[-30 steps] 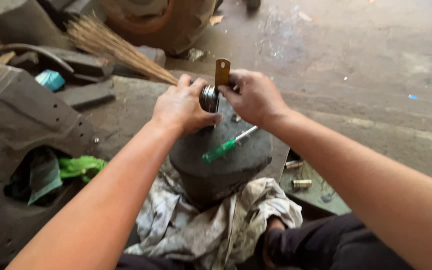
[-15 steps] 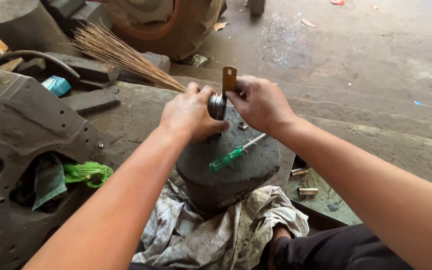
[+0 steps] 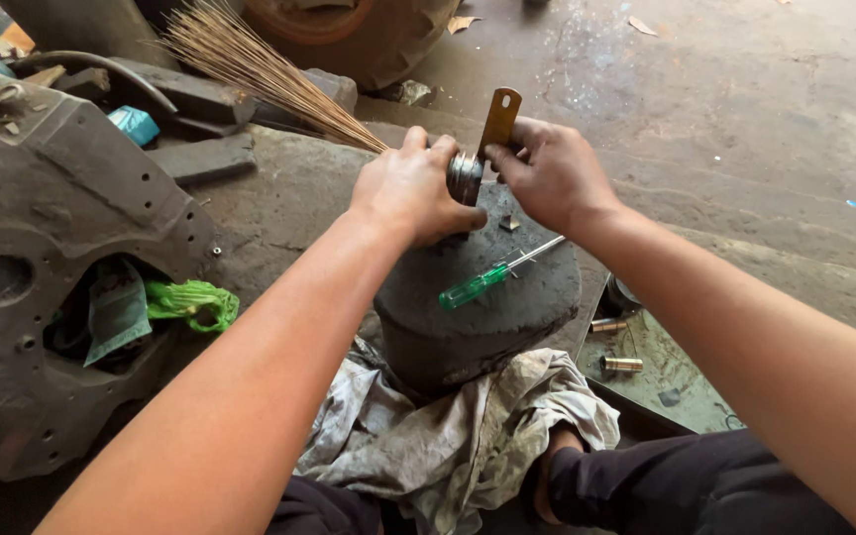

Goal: The person holds a cylindrical metal part on a workbench and repeatedly rubs its surface with a small metal tool. They rotate the part to access different areas and continue the rubbing motion throughout the clip.

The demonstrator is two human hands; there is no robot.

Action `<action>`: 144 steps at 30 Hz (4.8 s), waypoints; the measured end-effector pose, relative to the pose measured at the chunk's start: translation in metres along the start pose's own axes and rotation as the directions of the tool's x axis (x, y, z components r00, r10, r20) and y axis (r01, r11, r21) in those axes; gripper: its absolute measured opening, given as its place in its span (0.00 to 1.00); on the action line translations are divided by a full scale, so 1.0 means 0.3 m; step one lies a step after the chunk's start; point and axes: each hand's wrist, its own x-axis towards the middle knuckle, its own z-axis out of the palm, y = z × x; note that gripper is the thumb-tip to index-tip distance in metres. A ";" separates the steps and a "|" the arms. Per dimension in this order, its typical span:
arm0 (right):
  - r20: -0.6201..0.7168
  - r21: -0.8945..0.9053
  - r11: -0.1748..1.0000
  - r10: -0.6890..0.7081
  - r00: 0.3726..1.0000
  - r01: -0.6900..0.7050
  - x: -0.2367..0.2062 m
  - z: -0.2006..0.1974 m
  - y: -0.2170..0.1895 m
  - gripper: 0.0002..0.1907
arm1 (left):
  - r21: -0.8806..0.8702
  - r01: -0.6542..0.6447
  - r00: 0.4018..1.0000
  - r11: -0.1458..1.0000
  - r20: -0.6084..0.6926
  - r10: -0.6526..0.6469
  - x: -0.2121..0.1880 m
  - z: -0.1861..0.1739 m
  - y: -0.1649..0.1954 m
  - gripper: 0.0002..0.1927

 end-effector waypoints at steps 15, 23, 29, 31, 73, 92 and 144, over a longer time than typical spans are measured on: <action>0.088 0.025 0.975 0.218 0.972 -0.221 -0.011 0.002 -0.015 0.13 | -0.026 -0.012 0.999 1.000 -0.037 0.011 -0.022 0.015 0.009 0.49; 0.045 -0.059 0.991 0.126 0.991 -0.123 -0.031 -0.009 -0.057 0.13 | -0.027 0.020 1.000 0.999 0.013 -0.020 -0.018 -0.006 0.014 0.48; 0.027 -0.025 0.996 0.089 0.996 -0.088 -0.035 -0.009 -0.040 0.12 | -0.005 0.007 0.999 1.000 0.046 -0.006 -0.015 -0.007 0.019 0.49; 0.023 -0.020 0.995 0.093 0.995 -0.093 -0.037 -0.008 -0.033 0.12 | -0.003 0.003 0.999 1.000 0.032 -0.003 -0.008 -0.009 0.015 0.49; -0.005 0.076 0.980 0.187 0.982 -0.186 -0.043 0.000 -0.004 0.13 | -0.020 0.028 0.997 0.999 0.072 -0.027 0.010 -0.007 0.017 0.48; -0.013 -0.006 0.998 0.059 0.998 -0.059 -0.058 -0.010 -0.057 0.11 | -0.025 0.013 0.999 1.000 0.040 -0.012 0.016 0.002 0.012 0.47; 0.056 -0.050 0.991 0.128 0.990 -0.125 -0.054 -0.016 -0.009 0.14 | -0.010 -0.002 0.999 1.000 0.038 0.002 0.011 -0.002 0.010 0.48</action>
